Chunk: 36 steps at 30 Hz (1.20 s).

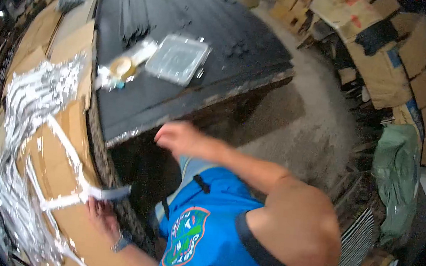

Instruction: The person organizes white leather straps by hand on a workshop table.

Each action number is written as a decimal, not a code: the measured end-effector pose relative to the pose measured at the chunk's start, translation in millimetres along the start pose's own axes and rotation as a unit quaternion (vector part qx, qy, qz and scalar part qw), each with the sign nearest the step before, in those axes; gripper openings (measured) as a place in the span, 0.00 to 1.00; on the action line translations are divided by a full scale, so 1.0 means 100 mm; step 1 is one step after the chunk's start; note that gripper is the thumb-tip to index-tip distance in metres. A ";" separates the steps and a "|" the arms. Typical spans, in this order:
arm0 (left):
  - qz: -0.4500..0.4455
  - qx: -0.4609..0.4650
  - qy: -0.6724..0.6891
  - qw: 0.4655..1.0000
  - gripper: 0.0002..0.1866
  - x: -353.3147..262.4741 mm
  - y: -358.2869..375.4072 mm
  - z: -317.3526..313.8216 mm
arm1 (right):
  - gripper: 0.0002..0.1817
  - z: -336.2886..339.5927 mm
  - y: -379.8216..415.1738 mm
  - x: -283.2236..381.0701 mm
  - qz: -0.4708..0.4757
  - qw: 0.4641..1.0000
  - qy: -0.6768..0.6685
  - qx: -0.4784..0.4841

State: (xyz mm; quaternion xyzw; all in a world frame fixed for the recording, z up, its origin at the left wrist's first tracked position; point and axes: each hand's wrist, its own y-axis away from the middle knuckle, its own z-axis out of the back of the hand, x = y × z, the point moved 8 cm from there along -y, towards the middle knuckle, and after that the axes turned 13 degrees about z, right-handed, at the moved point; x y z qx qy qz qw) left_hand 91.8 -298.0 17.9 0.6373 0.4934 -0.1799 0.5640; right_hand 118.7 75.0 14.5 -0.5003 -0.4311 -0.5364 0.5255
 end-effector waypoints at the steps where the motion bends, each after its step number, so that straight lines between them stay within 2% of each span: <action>1: -0.001 0.011 -0.001 1.000 0.08 0.02 -0.04 0.04 | 0.10 0.32 0.04 0.10 0.071 0.994 0.047 -0.065; 5: 0.006 0.066 0.018 0.998 0.08 0.11 -0.25 0.18 | 0.11 1.39 0.11 -0.23 0.044 0.970 0.050 -0.232; 8: 0.006 0.048 0.020 0.999 0.07 0.08 -0.20 0.11 | 0.16 2.04 -0.08 -0.41 -0.008 0.950 0.008 -0.311; 11: 0.000 0.030 0.014 0.999 0.05 0.05 -0.13 0.05 | 0.23 2.34 -0.37 -0.66 -0.013 0.942 -0.074 -0.328; 15: -0.012 0.055 0.028 0.998 0.07 0.05 -0.11 0.01 | 0.25 2.70 -0.77 -0.68 0.013 0.935 -0.073 -0.348; 18: -0.008 0.065 0.023 0.998 0.08 0.06 -0.15 0.03 | 0.24 2.69 -1.04 -0.72 -0.026 0.956 -0.081 -0.279; 20: -0.002 0.046 0.021 0.999 0.08 0.07 -0.16 0.09 | 0.20 2.61 -1.09 -0.71 -0.046 0.964 -0.076 -0.250; 22: 0.001 0.064 0.009 0.998 0.08 0.07 -0.15 0.06 | 0.18 2.46 -1.11 -0.66 -0.055 0.972 -0.055 -0.222; 23: 0.003 0.074 0.003 0.997 0.07 0.08 -0.15 0.03 | 0.17 2.37 -1.10 -0.64 -0.052 0.974 -0.046 -0.218; 26: -0.008 0.006 0.008 1.000 0.08 0.03 -0.07 -0.06 | 0.14 2.04 -1.12 -0.60 -0.037 0.980 -0.030 -0.193; 29: 0.002 0.034 0.007 0.999 0.08 0.08 -0.19 0.09 | 0.15 1.77 -1.17 -0.67 -0.031 0.987 -0.041 -0.155; 33: -0.006 0.020 0.020 1.000 0.03 0.03 -0.11 -0.02 | 0.18 1.75 -1.05 -0.52 -0.026 0.969 -0.102 -0.225; 36: -0.007 0.034 0.022 0.999 0.04 0.04 -0.11 -0.04 | 0.18 1.74 -1.01 -0.44 -0.057 0.971 -0.086 -0.215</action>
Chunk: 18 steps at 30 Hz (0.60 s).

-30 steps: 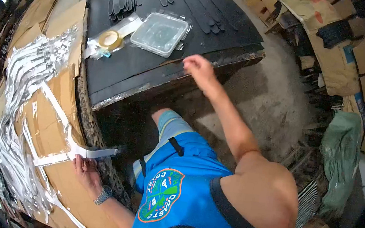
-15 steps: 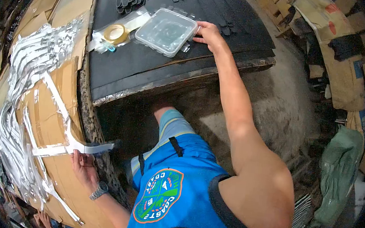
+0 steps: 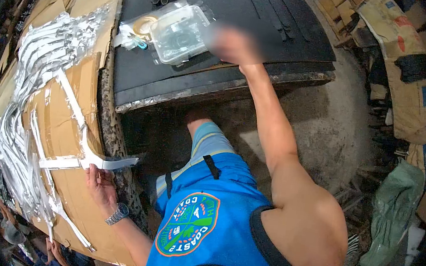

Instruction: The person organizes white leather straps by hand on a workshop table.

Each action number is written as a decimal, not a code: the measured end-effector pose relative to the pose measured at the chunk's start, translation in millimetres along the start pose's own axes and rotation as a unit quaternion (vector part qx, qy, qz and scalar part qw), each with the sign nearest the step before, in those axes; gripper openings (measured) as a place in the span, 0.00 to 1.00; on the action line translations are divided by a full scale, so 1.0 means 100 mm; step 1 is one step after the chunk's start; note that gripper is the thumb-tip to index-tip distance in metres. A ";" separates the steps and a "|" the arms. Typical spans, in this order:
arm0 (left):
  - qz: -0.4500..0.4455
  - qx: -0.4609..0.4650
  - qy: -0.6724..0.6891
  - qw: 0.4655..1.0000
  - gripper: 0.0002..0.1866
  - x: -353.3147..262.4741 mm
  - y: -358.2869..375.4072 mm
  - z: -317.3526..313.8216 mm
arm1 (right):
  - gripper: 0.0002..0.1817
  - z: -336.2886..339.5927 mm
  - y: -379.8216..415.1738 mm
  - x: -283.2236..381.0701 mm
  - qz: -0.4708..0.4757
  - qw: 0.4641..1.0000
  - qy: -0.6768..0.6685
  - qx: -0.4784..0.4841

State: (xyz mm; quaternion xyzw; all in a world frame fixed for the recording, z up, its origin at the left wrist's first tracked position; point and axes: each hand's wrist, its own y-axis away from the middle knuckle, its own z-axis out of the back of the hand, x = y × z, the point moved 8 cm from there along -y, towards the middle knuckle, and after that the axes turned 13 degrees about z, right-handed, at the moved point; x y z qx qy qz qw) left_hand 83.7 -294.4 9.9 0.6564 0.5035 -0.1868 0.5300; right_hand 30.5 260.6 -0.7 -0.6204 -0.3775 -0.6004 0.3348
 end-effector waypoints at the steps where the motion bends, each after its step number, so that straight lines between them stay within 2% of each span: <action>1: -0.001 0.002 -0.002 1.000 0.05 0.00 0.01 -0.02 | 0.18 -0.01 0.01 0.04 0.009 0.999 0.030 0.003; 3: -0.006 0.004 -0.005 1.000 0.06 -0.01 0.01 -0.03 | 0.17 -0.04 0.02 0.09 0.027 0.995 0.091 0.008; 6: -0.018 0.007 -0.005 1.000 0.07 -0.01 0.01 -0.01 | 0.14 0.01 -0.02 0.10 0.063 0.992 0.105 -0.015; 9: -0.018 0.011 -0.007 1.000 0.07 0.00 0.01 0.02 | 0.12 -0.01 -0.02 0.12 0.047 0.994 0.100 0.000; 12: -0.017 0.016 -0.010 1.000 0.07 0.01 -0.03 0.08 | 0.11 -0.02 -0.07 0.11 0.073 0.995 0.074 0.012; 15: -0.014 0.025 -0.013 1.000 0.07 0.01 -0.02 0.05 | 0.11 -0.07 -0.01 0.17 0.069 0.996 -0.062 0.008; 18: -0.011 0.022 -0.023 0.999 0.07 0.01 -0.04 0.10 | 0.13 -0.05 0.03 0.15 0.073 0.996 -0.049 0.002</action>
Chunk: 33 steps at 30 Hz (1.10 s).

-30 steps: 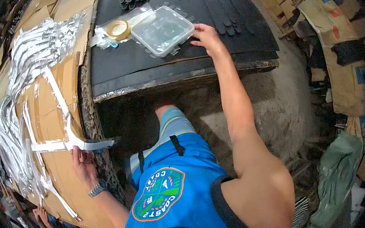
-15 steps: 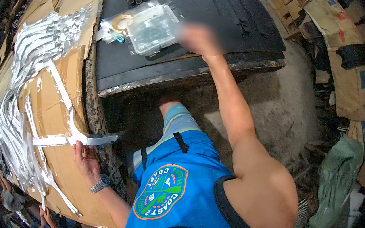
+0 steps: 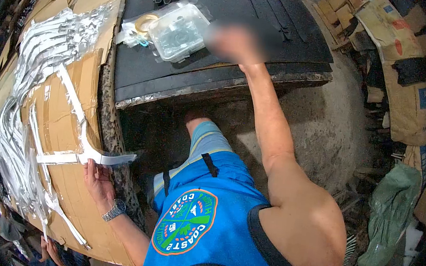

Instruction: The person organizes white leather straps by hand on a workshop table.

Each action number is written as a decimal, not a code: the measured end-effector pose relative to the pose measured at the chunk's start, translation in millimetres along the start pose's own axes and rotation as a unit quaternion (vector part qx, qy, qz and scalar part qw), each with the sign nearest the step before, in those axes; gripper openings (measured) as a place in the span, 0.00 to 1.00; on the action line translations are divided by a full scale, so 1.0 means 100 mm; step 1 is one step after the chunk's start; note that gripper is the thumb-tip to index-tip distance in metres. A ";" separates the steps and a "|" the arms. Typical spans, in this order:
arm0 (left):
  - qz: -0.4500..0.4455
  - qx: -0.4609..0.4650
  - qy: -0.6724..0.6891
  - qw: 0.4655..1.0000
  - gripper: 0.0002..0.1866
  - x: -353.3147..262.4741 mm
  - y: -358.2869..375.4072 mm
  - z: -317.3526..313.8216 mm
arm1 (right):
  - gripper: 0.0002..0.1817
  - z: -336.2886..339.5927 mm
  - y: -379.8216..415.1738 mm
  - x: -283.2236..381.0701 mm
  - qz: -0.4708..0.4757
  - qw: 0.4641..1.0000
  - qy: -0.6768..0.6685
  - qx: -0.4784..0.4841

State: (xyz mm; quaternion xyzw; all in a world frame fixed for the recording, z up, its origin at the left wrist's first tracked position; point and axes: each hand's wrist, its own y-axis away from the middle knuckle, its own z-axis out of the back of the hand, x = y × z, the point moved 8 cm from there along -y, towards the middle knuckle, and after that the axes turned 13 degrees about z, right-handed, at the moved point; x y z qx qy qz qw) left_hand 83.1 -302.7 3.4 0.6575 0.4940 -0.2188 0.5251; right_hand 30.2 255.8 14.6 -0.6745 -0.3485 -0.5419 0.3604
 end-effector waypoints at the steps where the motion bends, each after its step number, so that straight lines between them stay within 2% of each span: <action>1: 0.003 -0.020 0.002 1.000 0.07 0.00 -0.01 0.02 | 0.13 0.05 0.03 0.06 0.011 0.999 0.032 -0.015; 3: 0.008 -0.047 0.015 0.999 0.07 0.03 0.05 0.00 | 0.14 0.07 0.12 0.22 0.027 0.995 0.093 -0.013; 4: 0.008 -0.057 0.023 0.998 0.08 0.01 0.06 -0.05 | 0.16 0.11 0.16 0.36 0.068 0.988 0.137 -0.022; 6: 0.035 -0.027 0.020 0.999 0.07 0.05 -0.02 0.02 | 0.16 -0.03 0.31 0.72 0.109 0.975 0.193 -0.027; 8: 0.030 -0.034 0.000 0.999 0.06 0.01 0.05 0.03 | 0.13 -0.35 0.32 0.83 0.136 0.967 0.205 0.067; 9: 0.044 -0.050 -0.019 0.998 0.08 0.02 0.13 0.06 | 0.10 -0.75 0.47 0.98 0.174 0.961 0.173 0.130; 10: 0.060 -0.062 -0.035 0.996 0.09 0.04 0.21 0.09 | 0.09 -1.11 0.64 1.01 0.168 0.950 0.160 0.211; 12: 0.089 -0.048 -0.042 0.994 0.09 0.12 0.34 0.13 | 0.07 -1.92 1.13 1.03 0.175 0.896 0.125 0.388; 14: 0.089 -0.039 -0.029 0.995 0.08 0.21 0.46 0.17 | 0.07 -2.51 1.56 0.97 0.204 0.804 0.123 0.544; 16: 0.093 -0.029 -0.001 0.995 0.08 0.25 0.55 0.20 | 0.05 -2.96 1.93 0.87 0.205 0.725 0.109 0.648; 18: 0.093 -0.028 0.017 0.995 0.09 0.27 0.62 0.22 | 0.06 -3.32 2.22 0.84 0.238 0.670 0.085 0.698; 19: 0.094 -0.030 0.022 0.995 0.09 0.29 0.64 0.24 | 0.06 -3.45 2.32 0.76 0.227 0.648 0.090 0.722; 22: 0.094 -0.019 0.023 0.995 0.10 0.31 0.69 0.18 | 0.07 -3.67 2.47 0.60 0.264 0.594 0.095 0.754; 26: 0.093 0.001 0.031 0.995 0.10 0.32 0.70 0.20 | 0.08 -3.87 2.65 0.57 0.334 0.550 0.132 0.754; 33: 0.102 0.024 0.021 0.994 0.10 0.37 0.64 0.14 | 0.09 -3.93 2.67 0.52 0.408 0.528 0.149 0.730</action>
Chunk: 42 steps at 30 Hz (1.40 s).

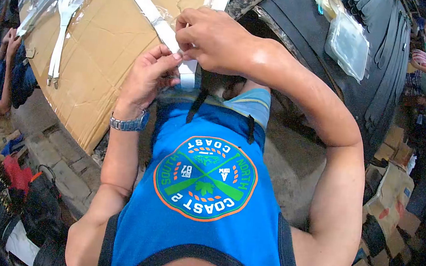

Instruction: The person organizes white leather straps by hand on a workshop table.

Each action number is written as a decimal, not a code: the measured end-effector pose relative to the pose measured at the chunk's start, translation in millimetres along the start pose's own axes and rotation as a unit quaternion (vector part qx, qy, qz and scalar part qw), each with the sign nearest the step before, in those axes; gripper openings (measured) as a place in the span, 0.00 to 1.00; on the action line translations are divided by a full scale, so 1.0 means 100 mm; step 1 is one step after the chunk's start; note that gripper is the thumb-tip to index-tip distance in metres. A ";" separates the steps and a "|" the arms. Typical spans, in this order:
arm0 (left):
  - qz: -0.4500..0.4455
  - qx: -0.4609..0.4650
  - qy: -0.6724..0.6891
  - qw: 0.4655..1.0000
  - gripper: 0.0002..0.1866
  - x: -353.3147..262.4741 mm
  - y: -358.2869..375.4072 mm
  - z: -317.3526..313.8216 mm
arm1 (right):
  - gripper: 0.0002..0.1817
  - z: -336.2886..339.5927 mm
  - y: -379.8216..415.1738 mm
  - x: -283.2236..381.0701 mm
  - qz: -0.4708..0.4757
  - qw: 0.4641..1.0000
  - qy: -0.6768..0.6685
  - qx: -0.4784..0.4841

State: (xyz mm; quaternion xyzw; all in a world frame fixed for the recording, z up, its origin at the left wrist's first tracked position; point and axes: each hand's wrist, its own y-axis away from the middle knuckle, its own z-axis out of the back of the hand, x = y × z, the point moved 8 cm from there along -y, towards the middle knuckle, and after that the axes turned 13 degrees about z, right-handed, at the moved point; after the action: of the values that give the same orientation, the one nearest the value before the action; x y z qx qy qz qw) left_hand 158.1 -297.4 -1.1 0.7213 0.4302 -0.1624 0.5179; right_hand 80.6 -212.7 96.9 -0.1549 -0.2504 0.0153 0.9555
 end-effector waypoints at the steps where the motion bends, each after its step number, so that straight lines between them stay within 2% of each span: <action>1: 0.000 0.002 0.007 1.000 0.10 0.00 0.00 -0.01 | 0.09 -0.01 0.01 0.00 0.000 1.000 0.007 -0.002; 5: -0.007 0.010 0.005 1.000 0.10 0.00 -0.01 -0.03 | 0.10 -0.02 0.02 0.01 -0.011 0.999 0.035 0.000; 11: 0.035 -0.010 0.042 0.998 0.12 0.05 -0.02 0.02 | 0.10 -0.04 0.03 0.02 -0.034 0.998 0.060 0.016; 18: 0.015 -0.019 0.033 0.999 0.11 0.00 -0.01 0.00 | 0.08 0.07 0.09 0.04 -0.041 0.999 0.019 -0.014; 24: 0.002 -0.034 0.019 0.999 0.12 -0.03 0.01 -0.02 | 0.08 0.08 0.09 0.04 -0.027 0.999 0.034 -0.026; 34: -0.001 -0.022 0.021 1.000 0.11 -0.06 0.07 -0.09 | 0.08 0.08 0.06 0.10 -0.027 0.998 0.064 0.006; 36: -0.006 -0.010 0.027 1.000 0.11 -0.04 0.05 -0.08 | 0.10 0.07 0.06 0.11 -0.031 0.996 0.078 0.018; 39: -0.019 0.025 0.033 0.999 0.10 0.03 -0.02 -0.03 | 0.21 0.09 0.06 0.05 -0.081 0.994 0.074 0.009; 42: -0.020 0.040 0.035 0.998 0.10 0.02 0.04 -0.12 | 0.33 0.12 0.08 -0.08 -0.063 0.994 0.081 -0.032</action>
State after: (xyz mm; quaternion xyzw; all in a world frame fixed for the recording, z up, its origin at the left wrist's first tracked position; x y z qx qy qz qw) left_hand 159.5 -285.9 5.2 0.7379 0.4557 -0.1642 0.4700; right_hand 68.8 -202.5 100.4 -0.1698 -0.1820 -0.0660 0.9663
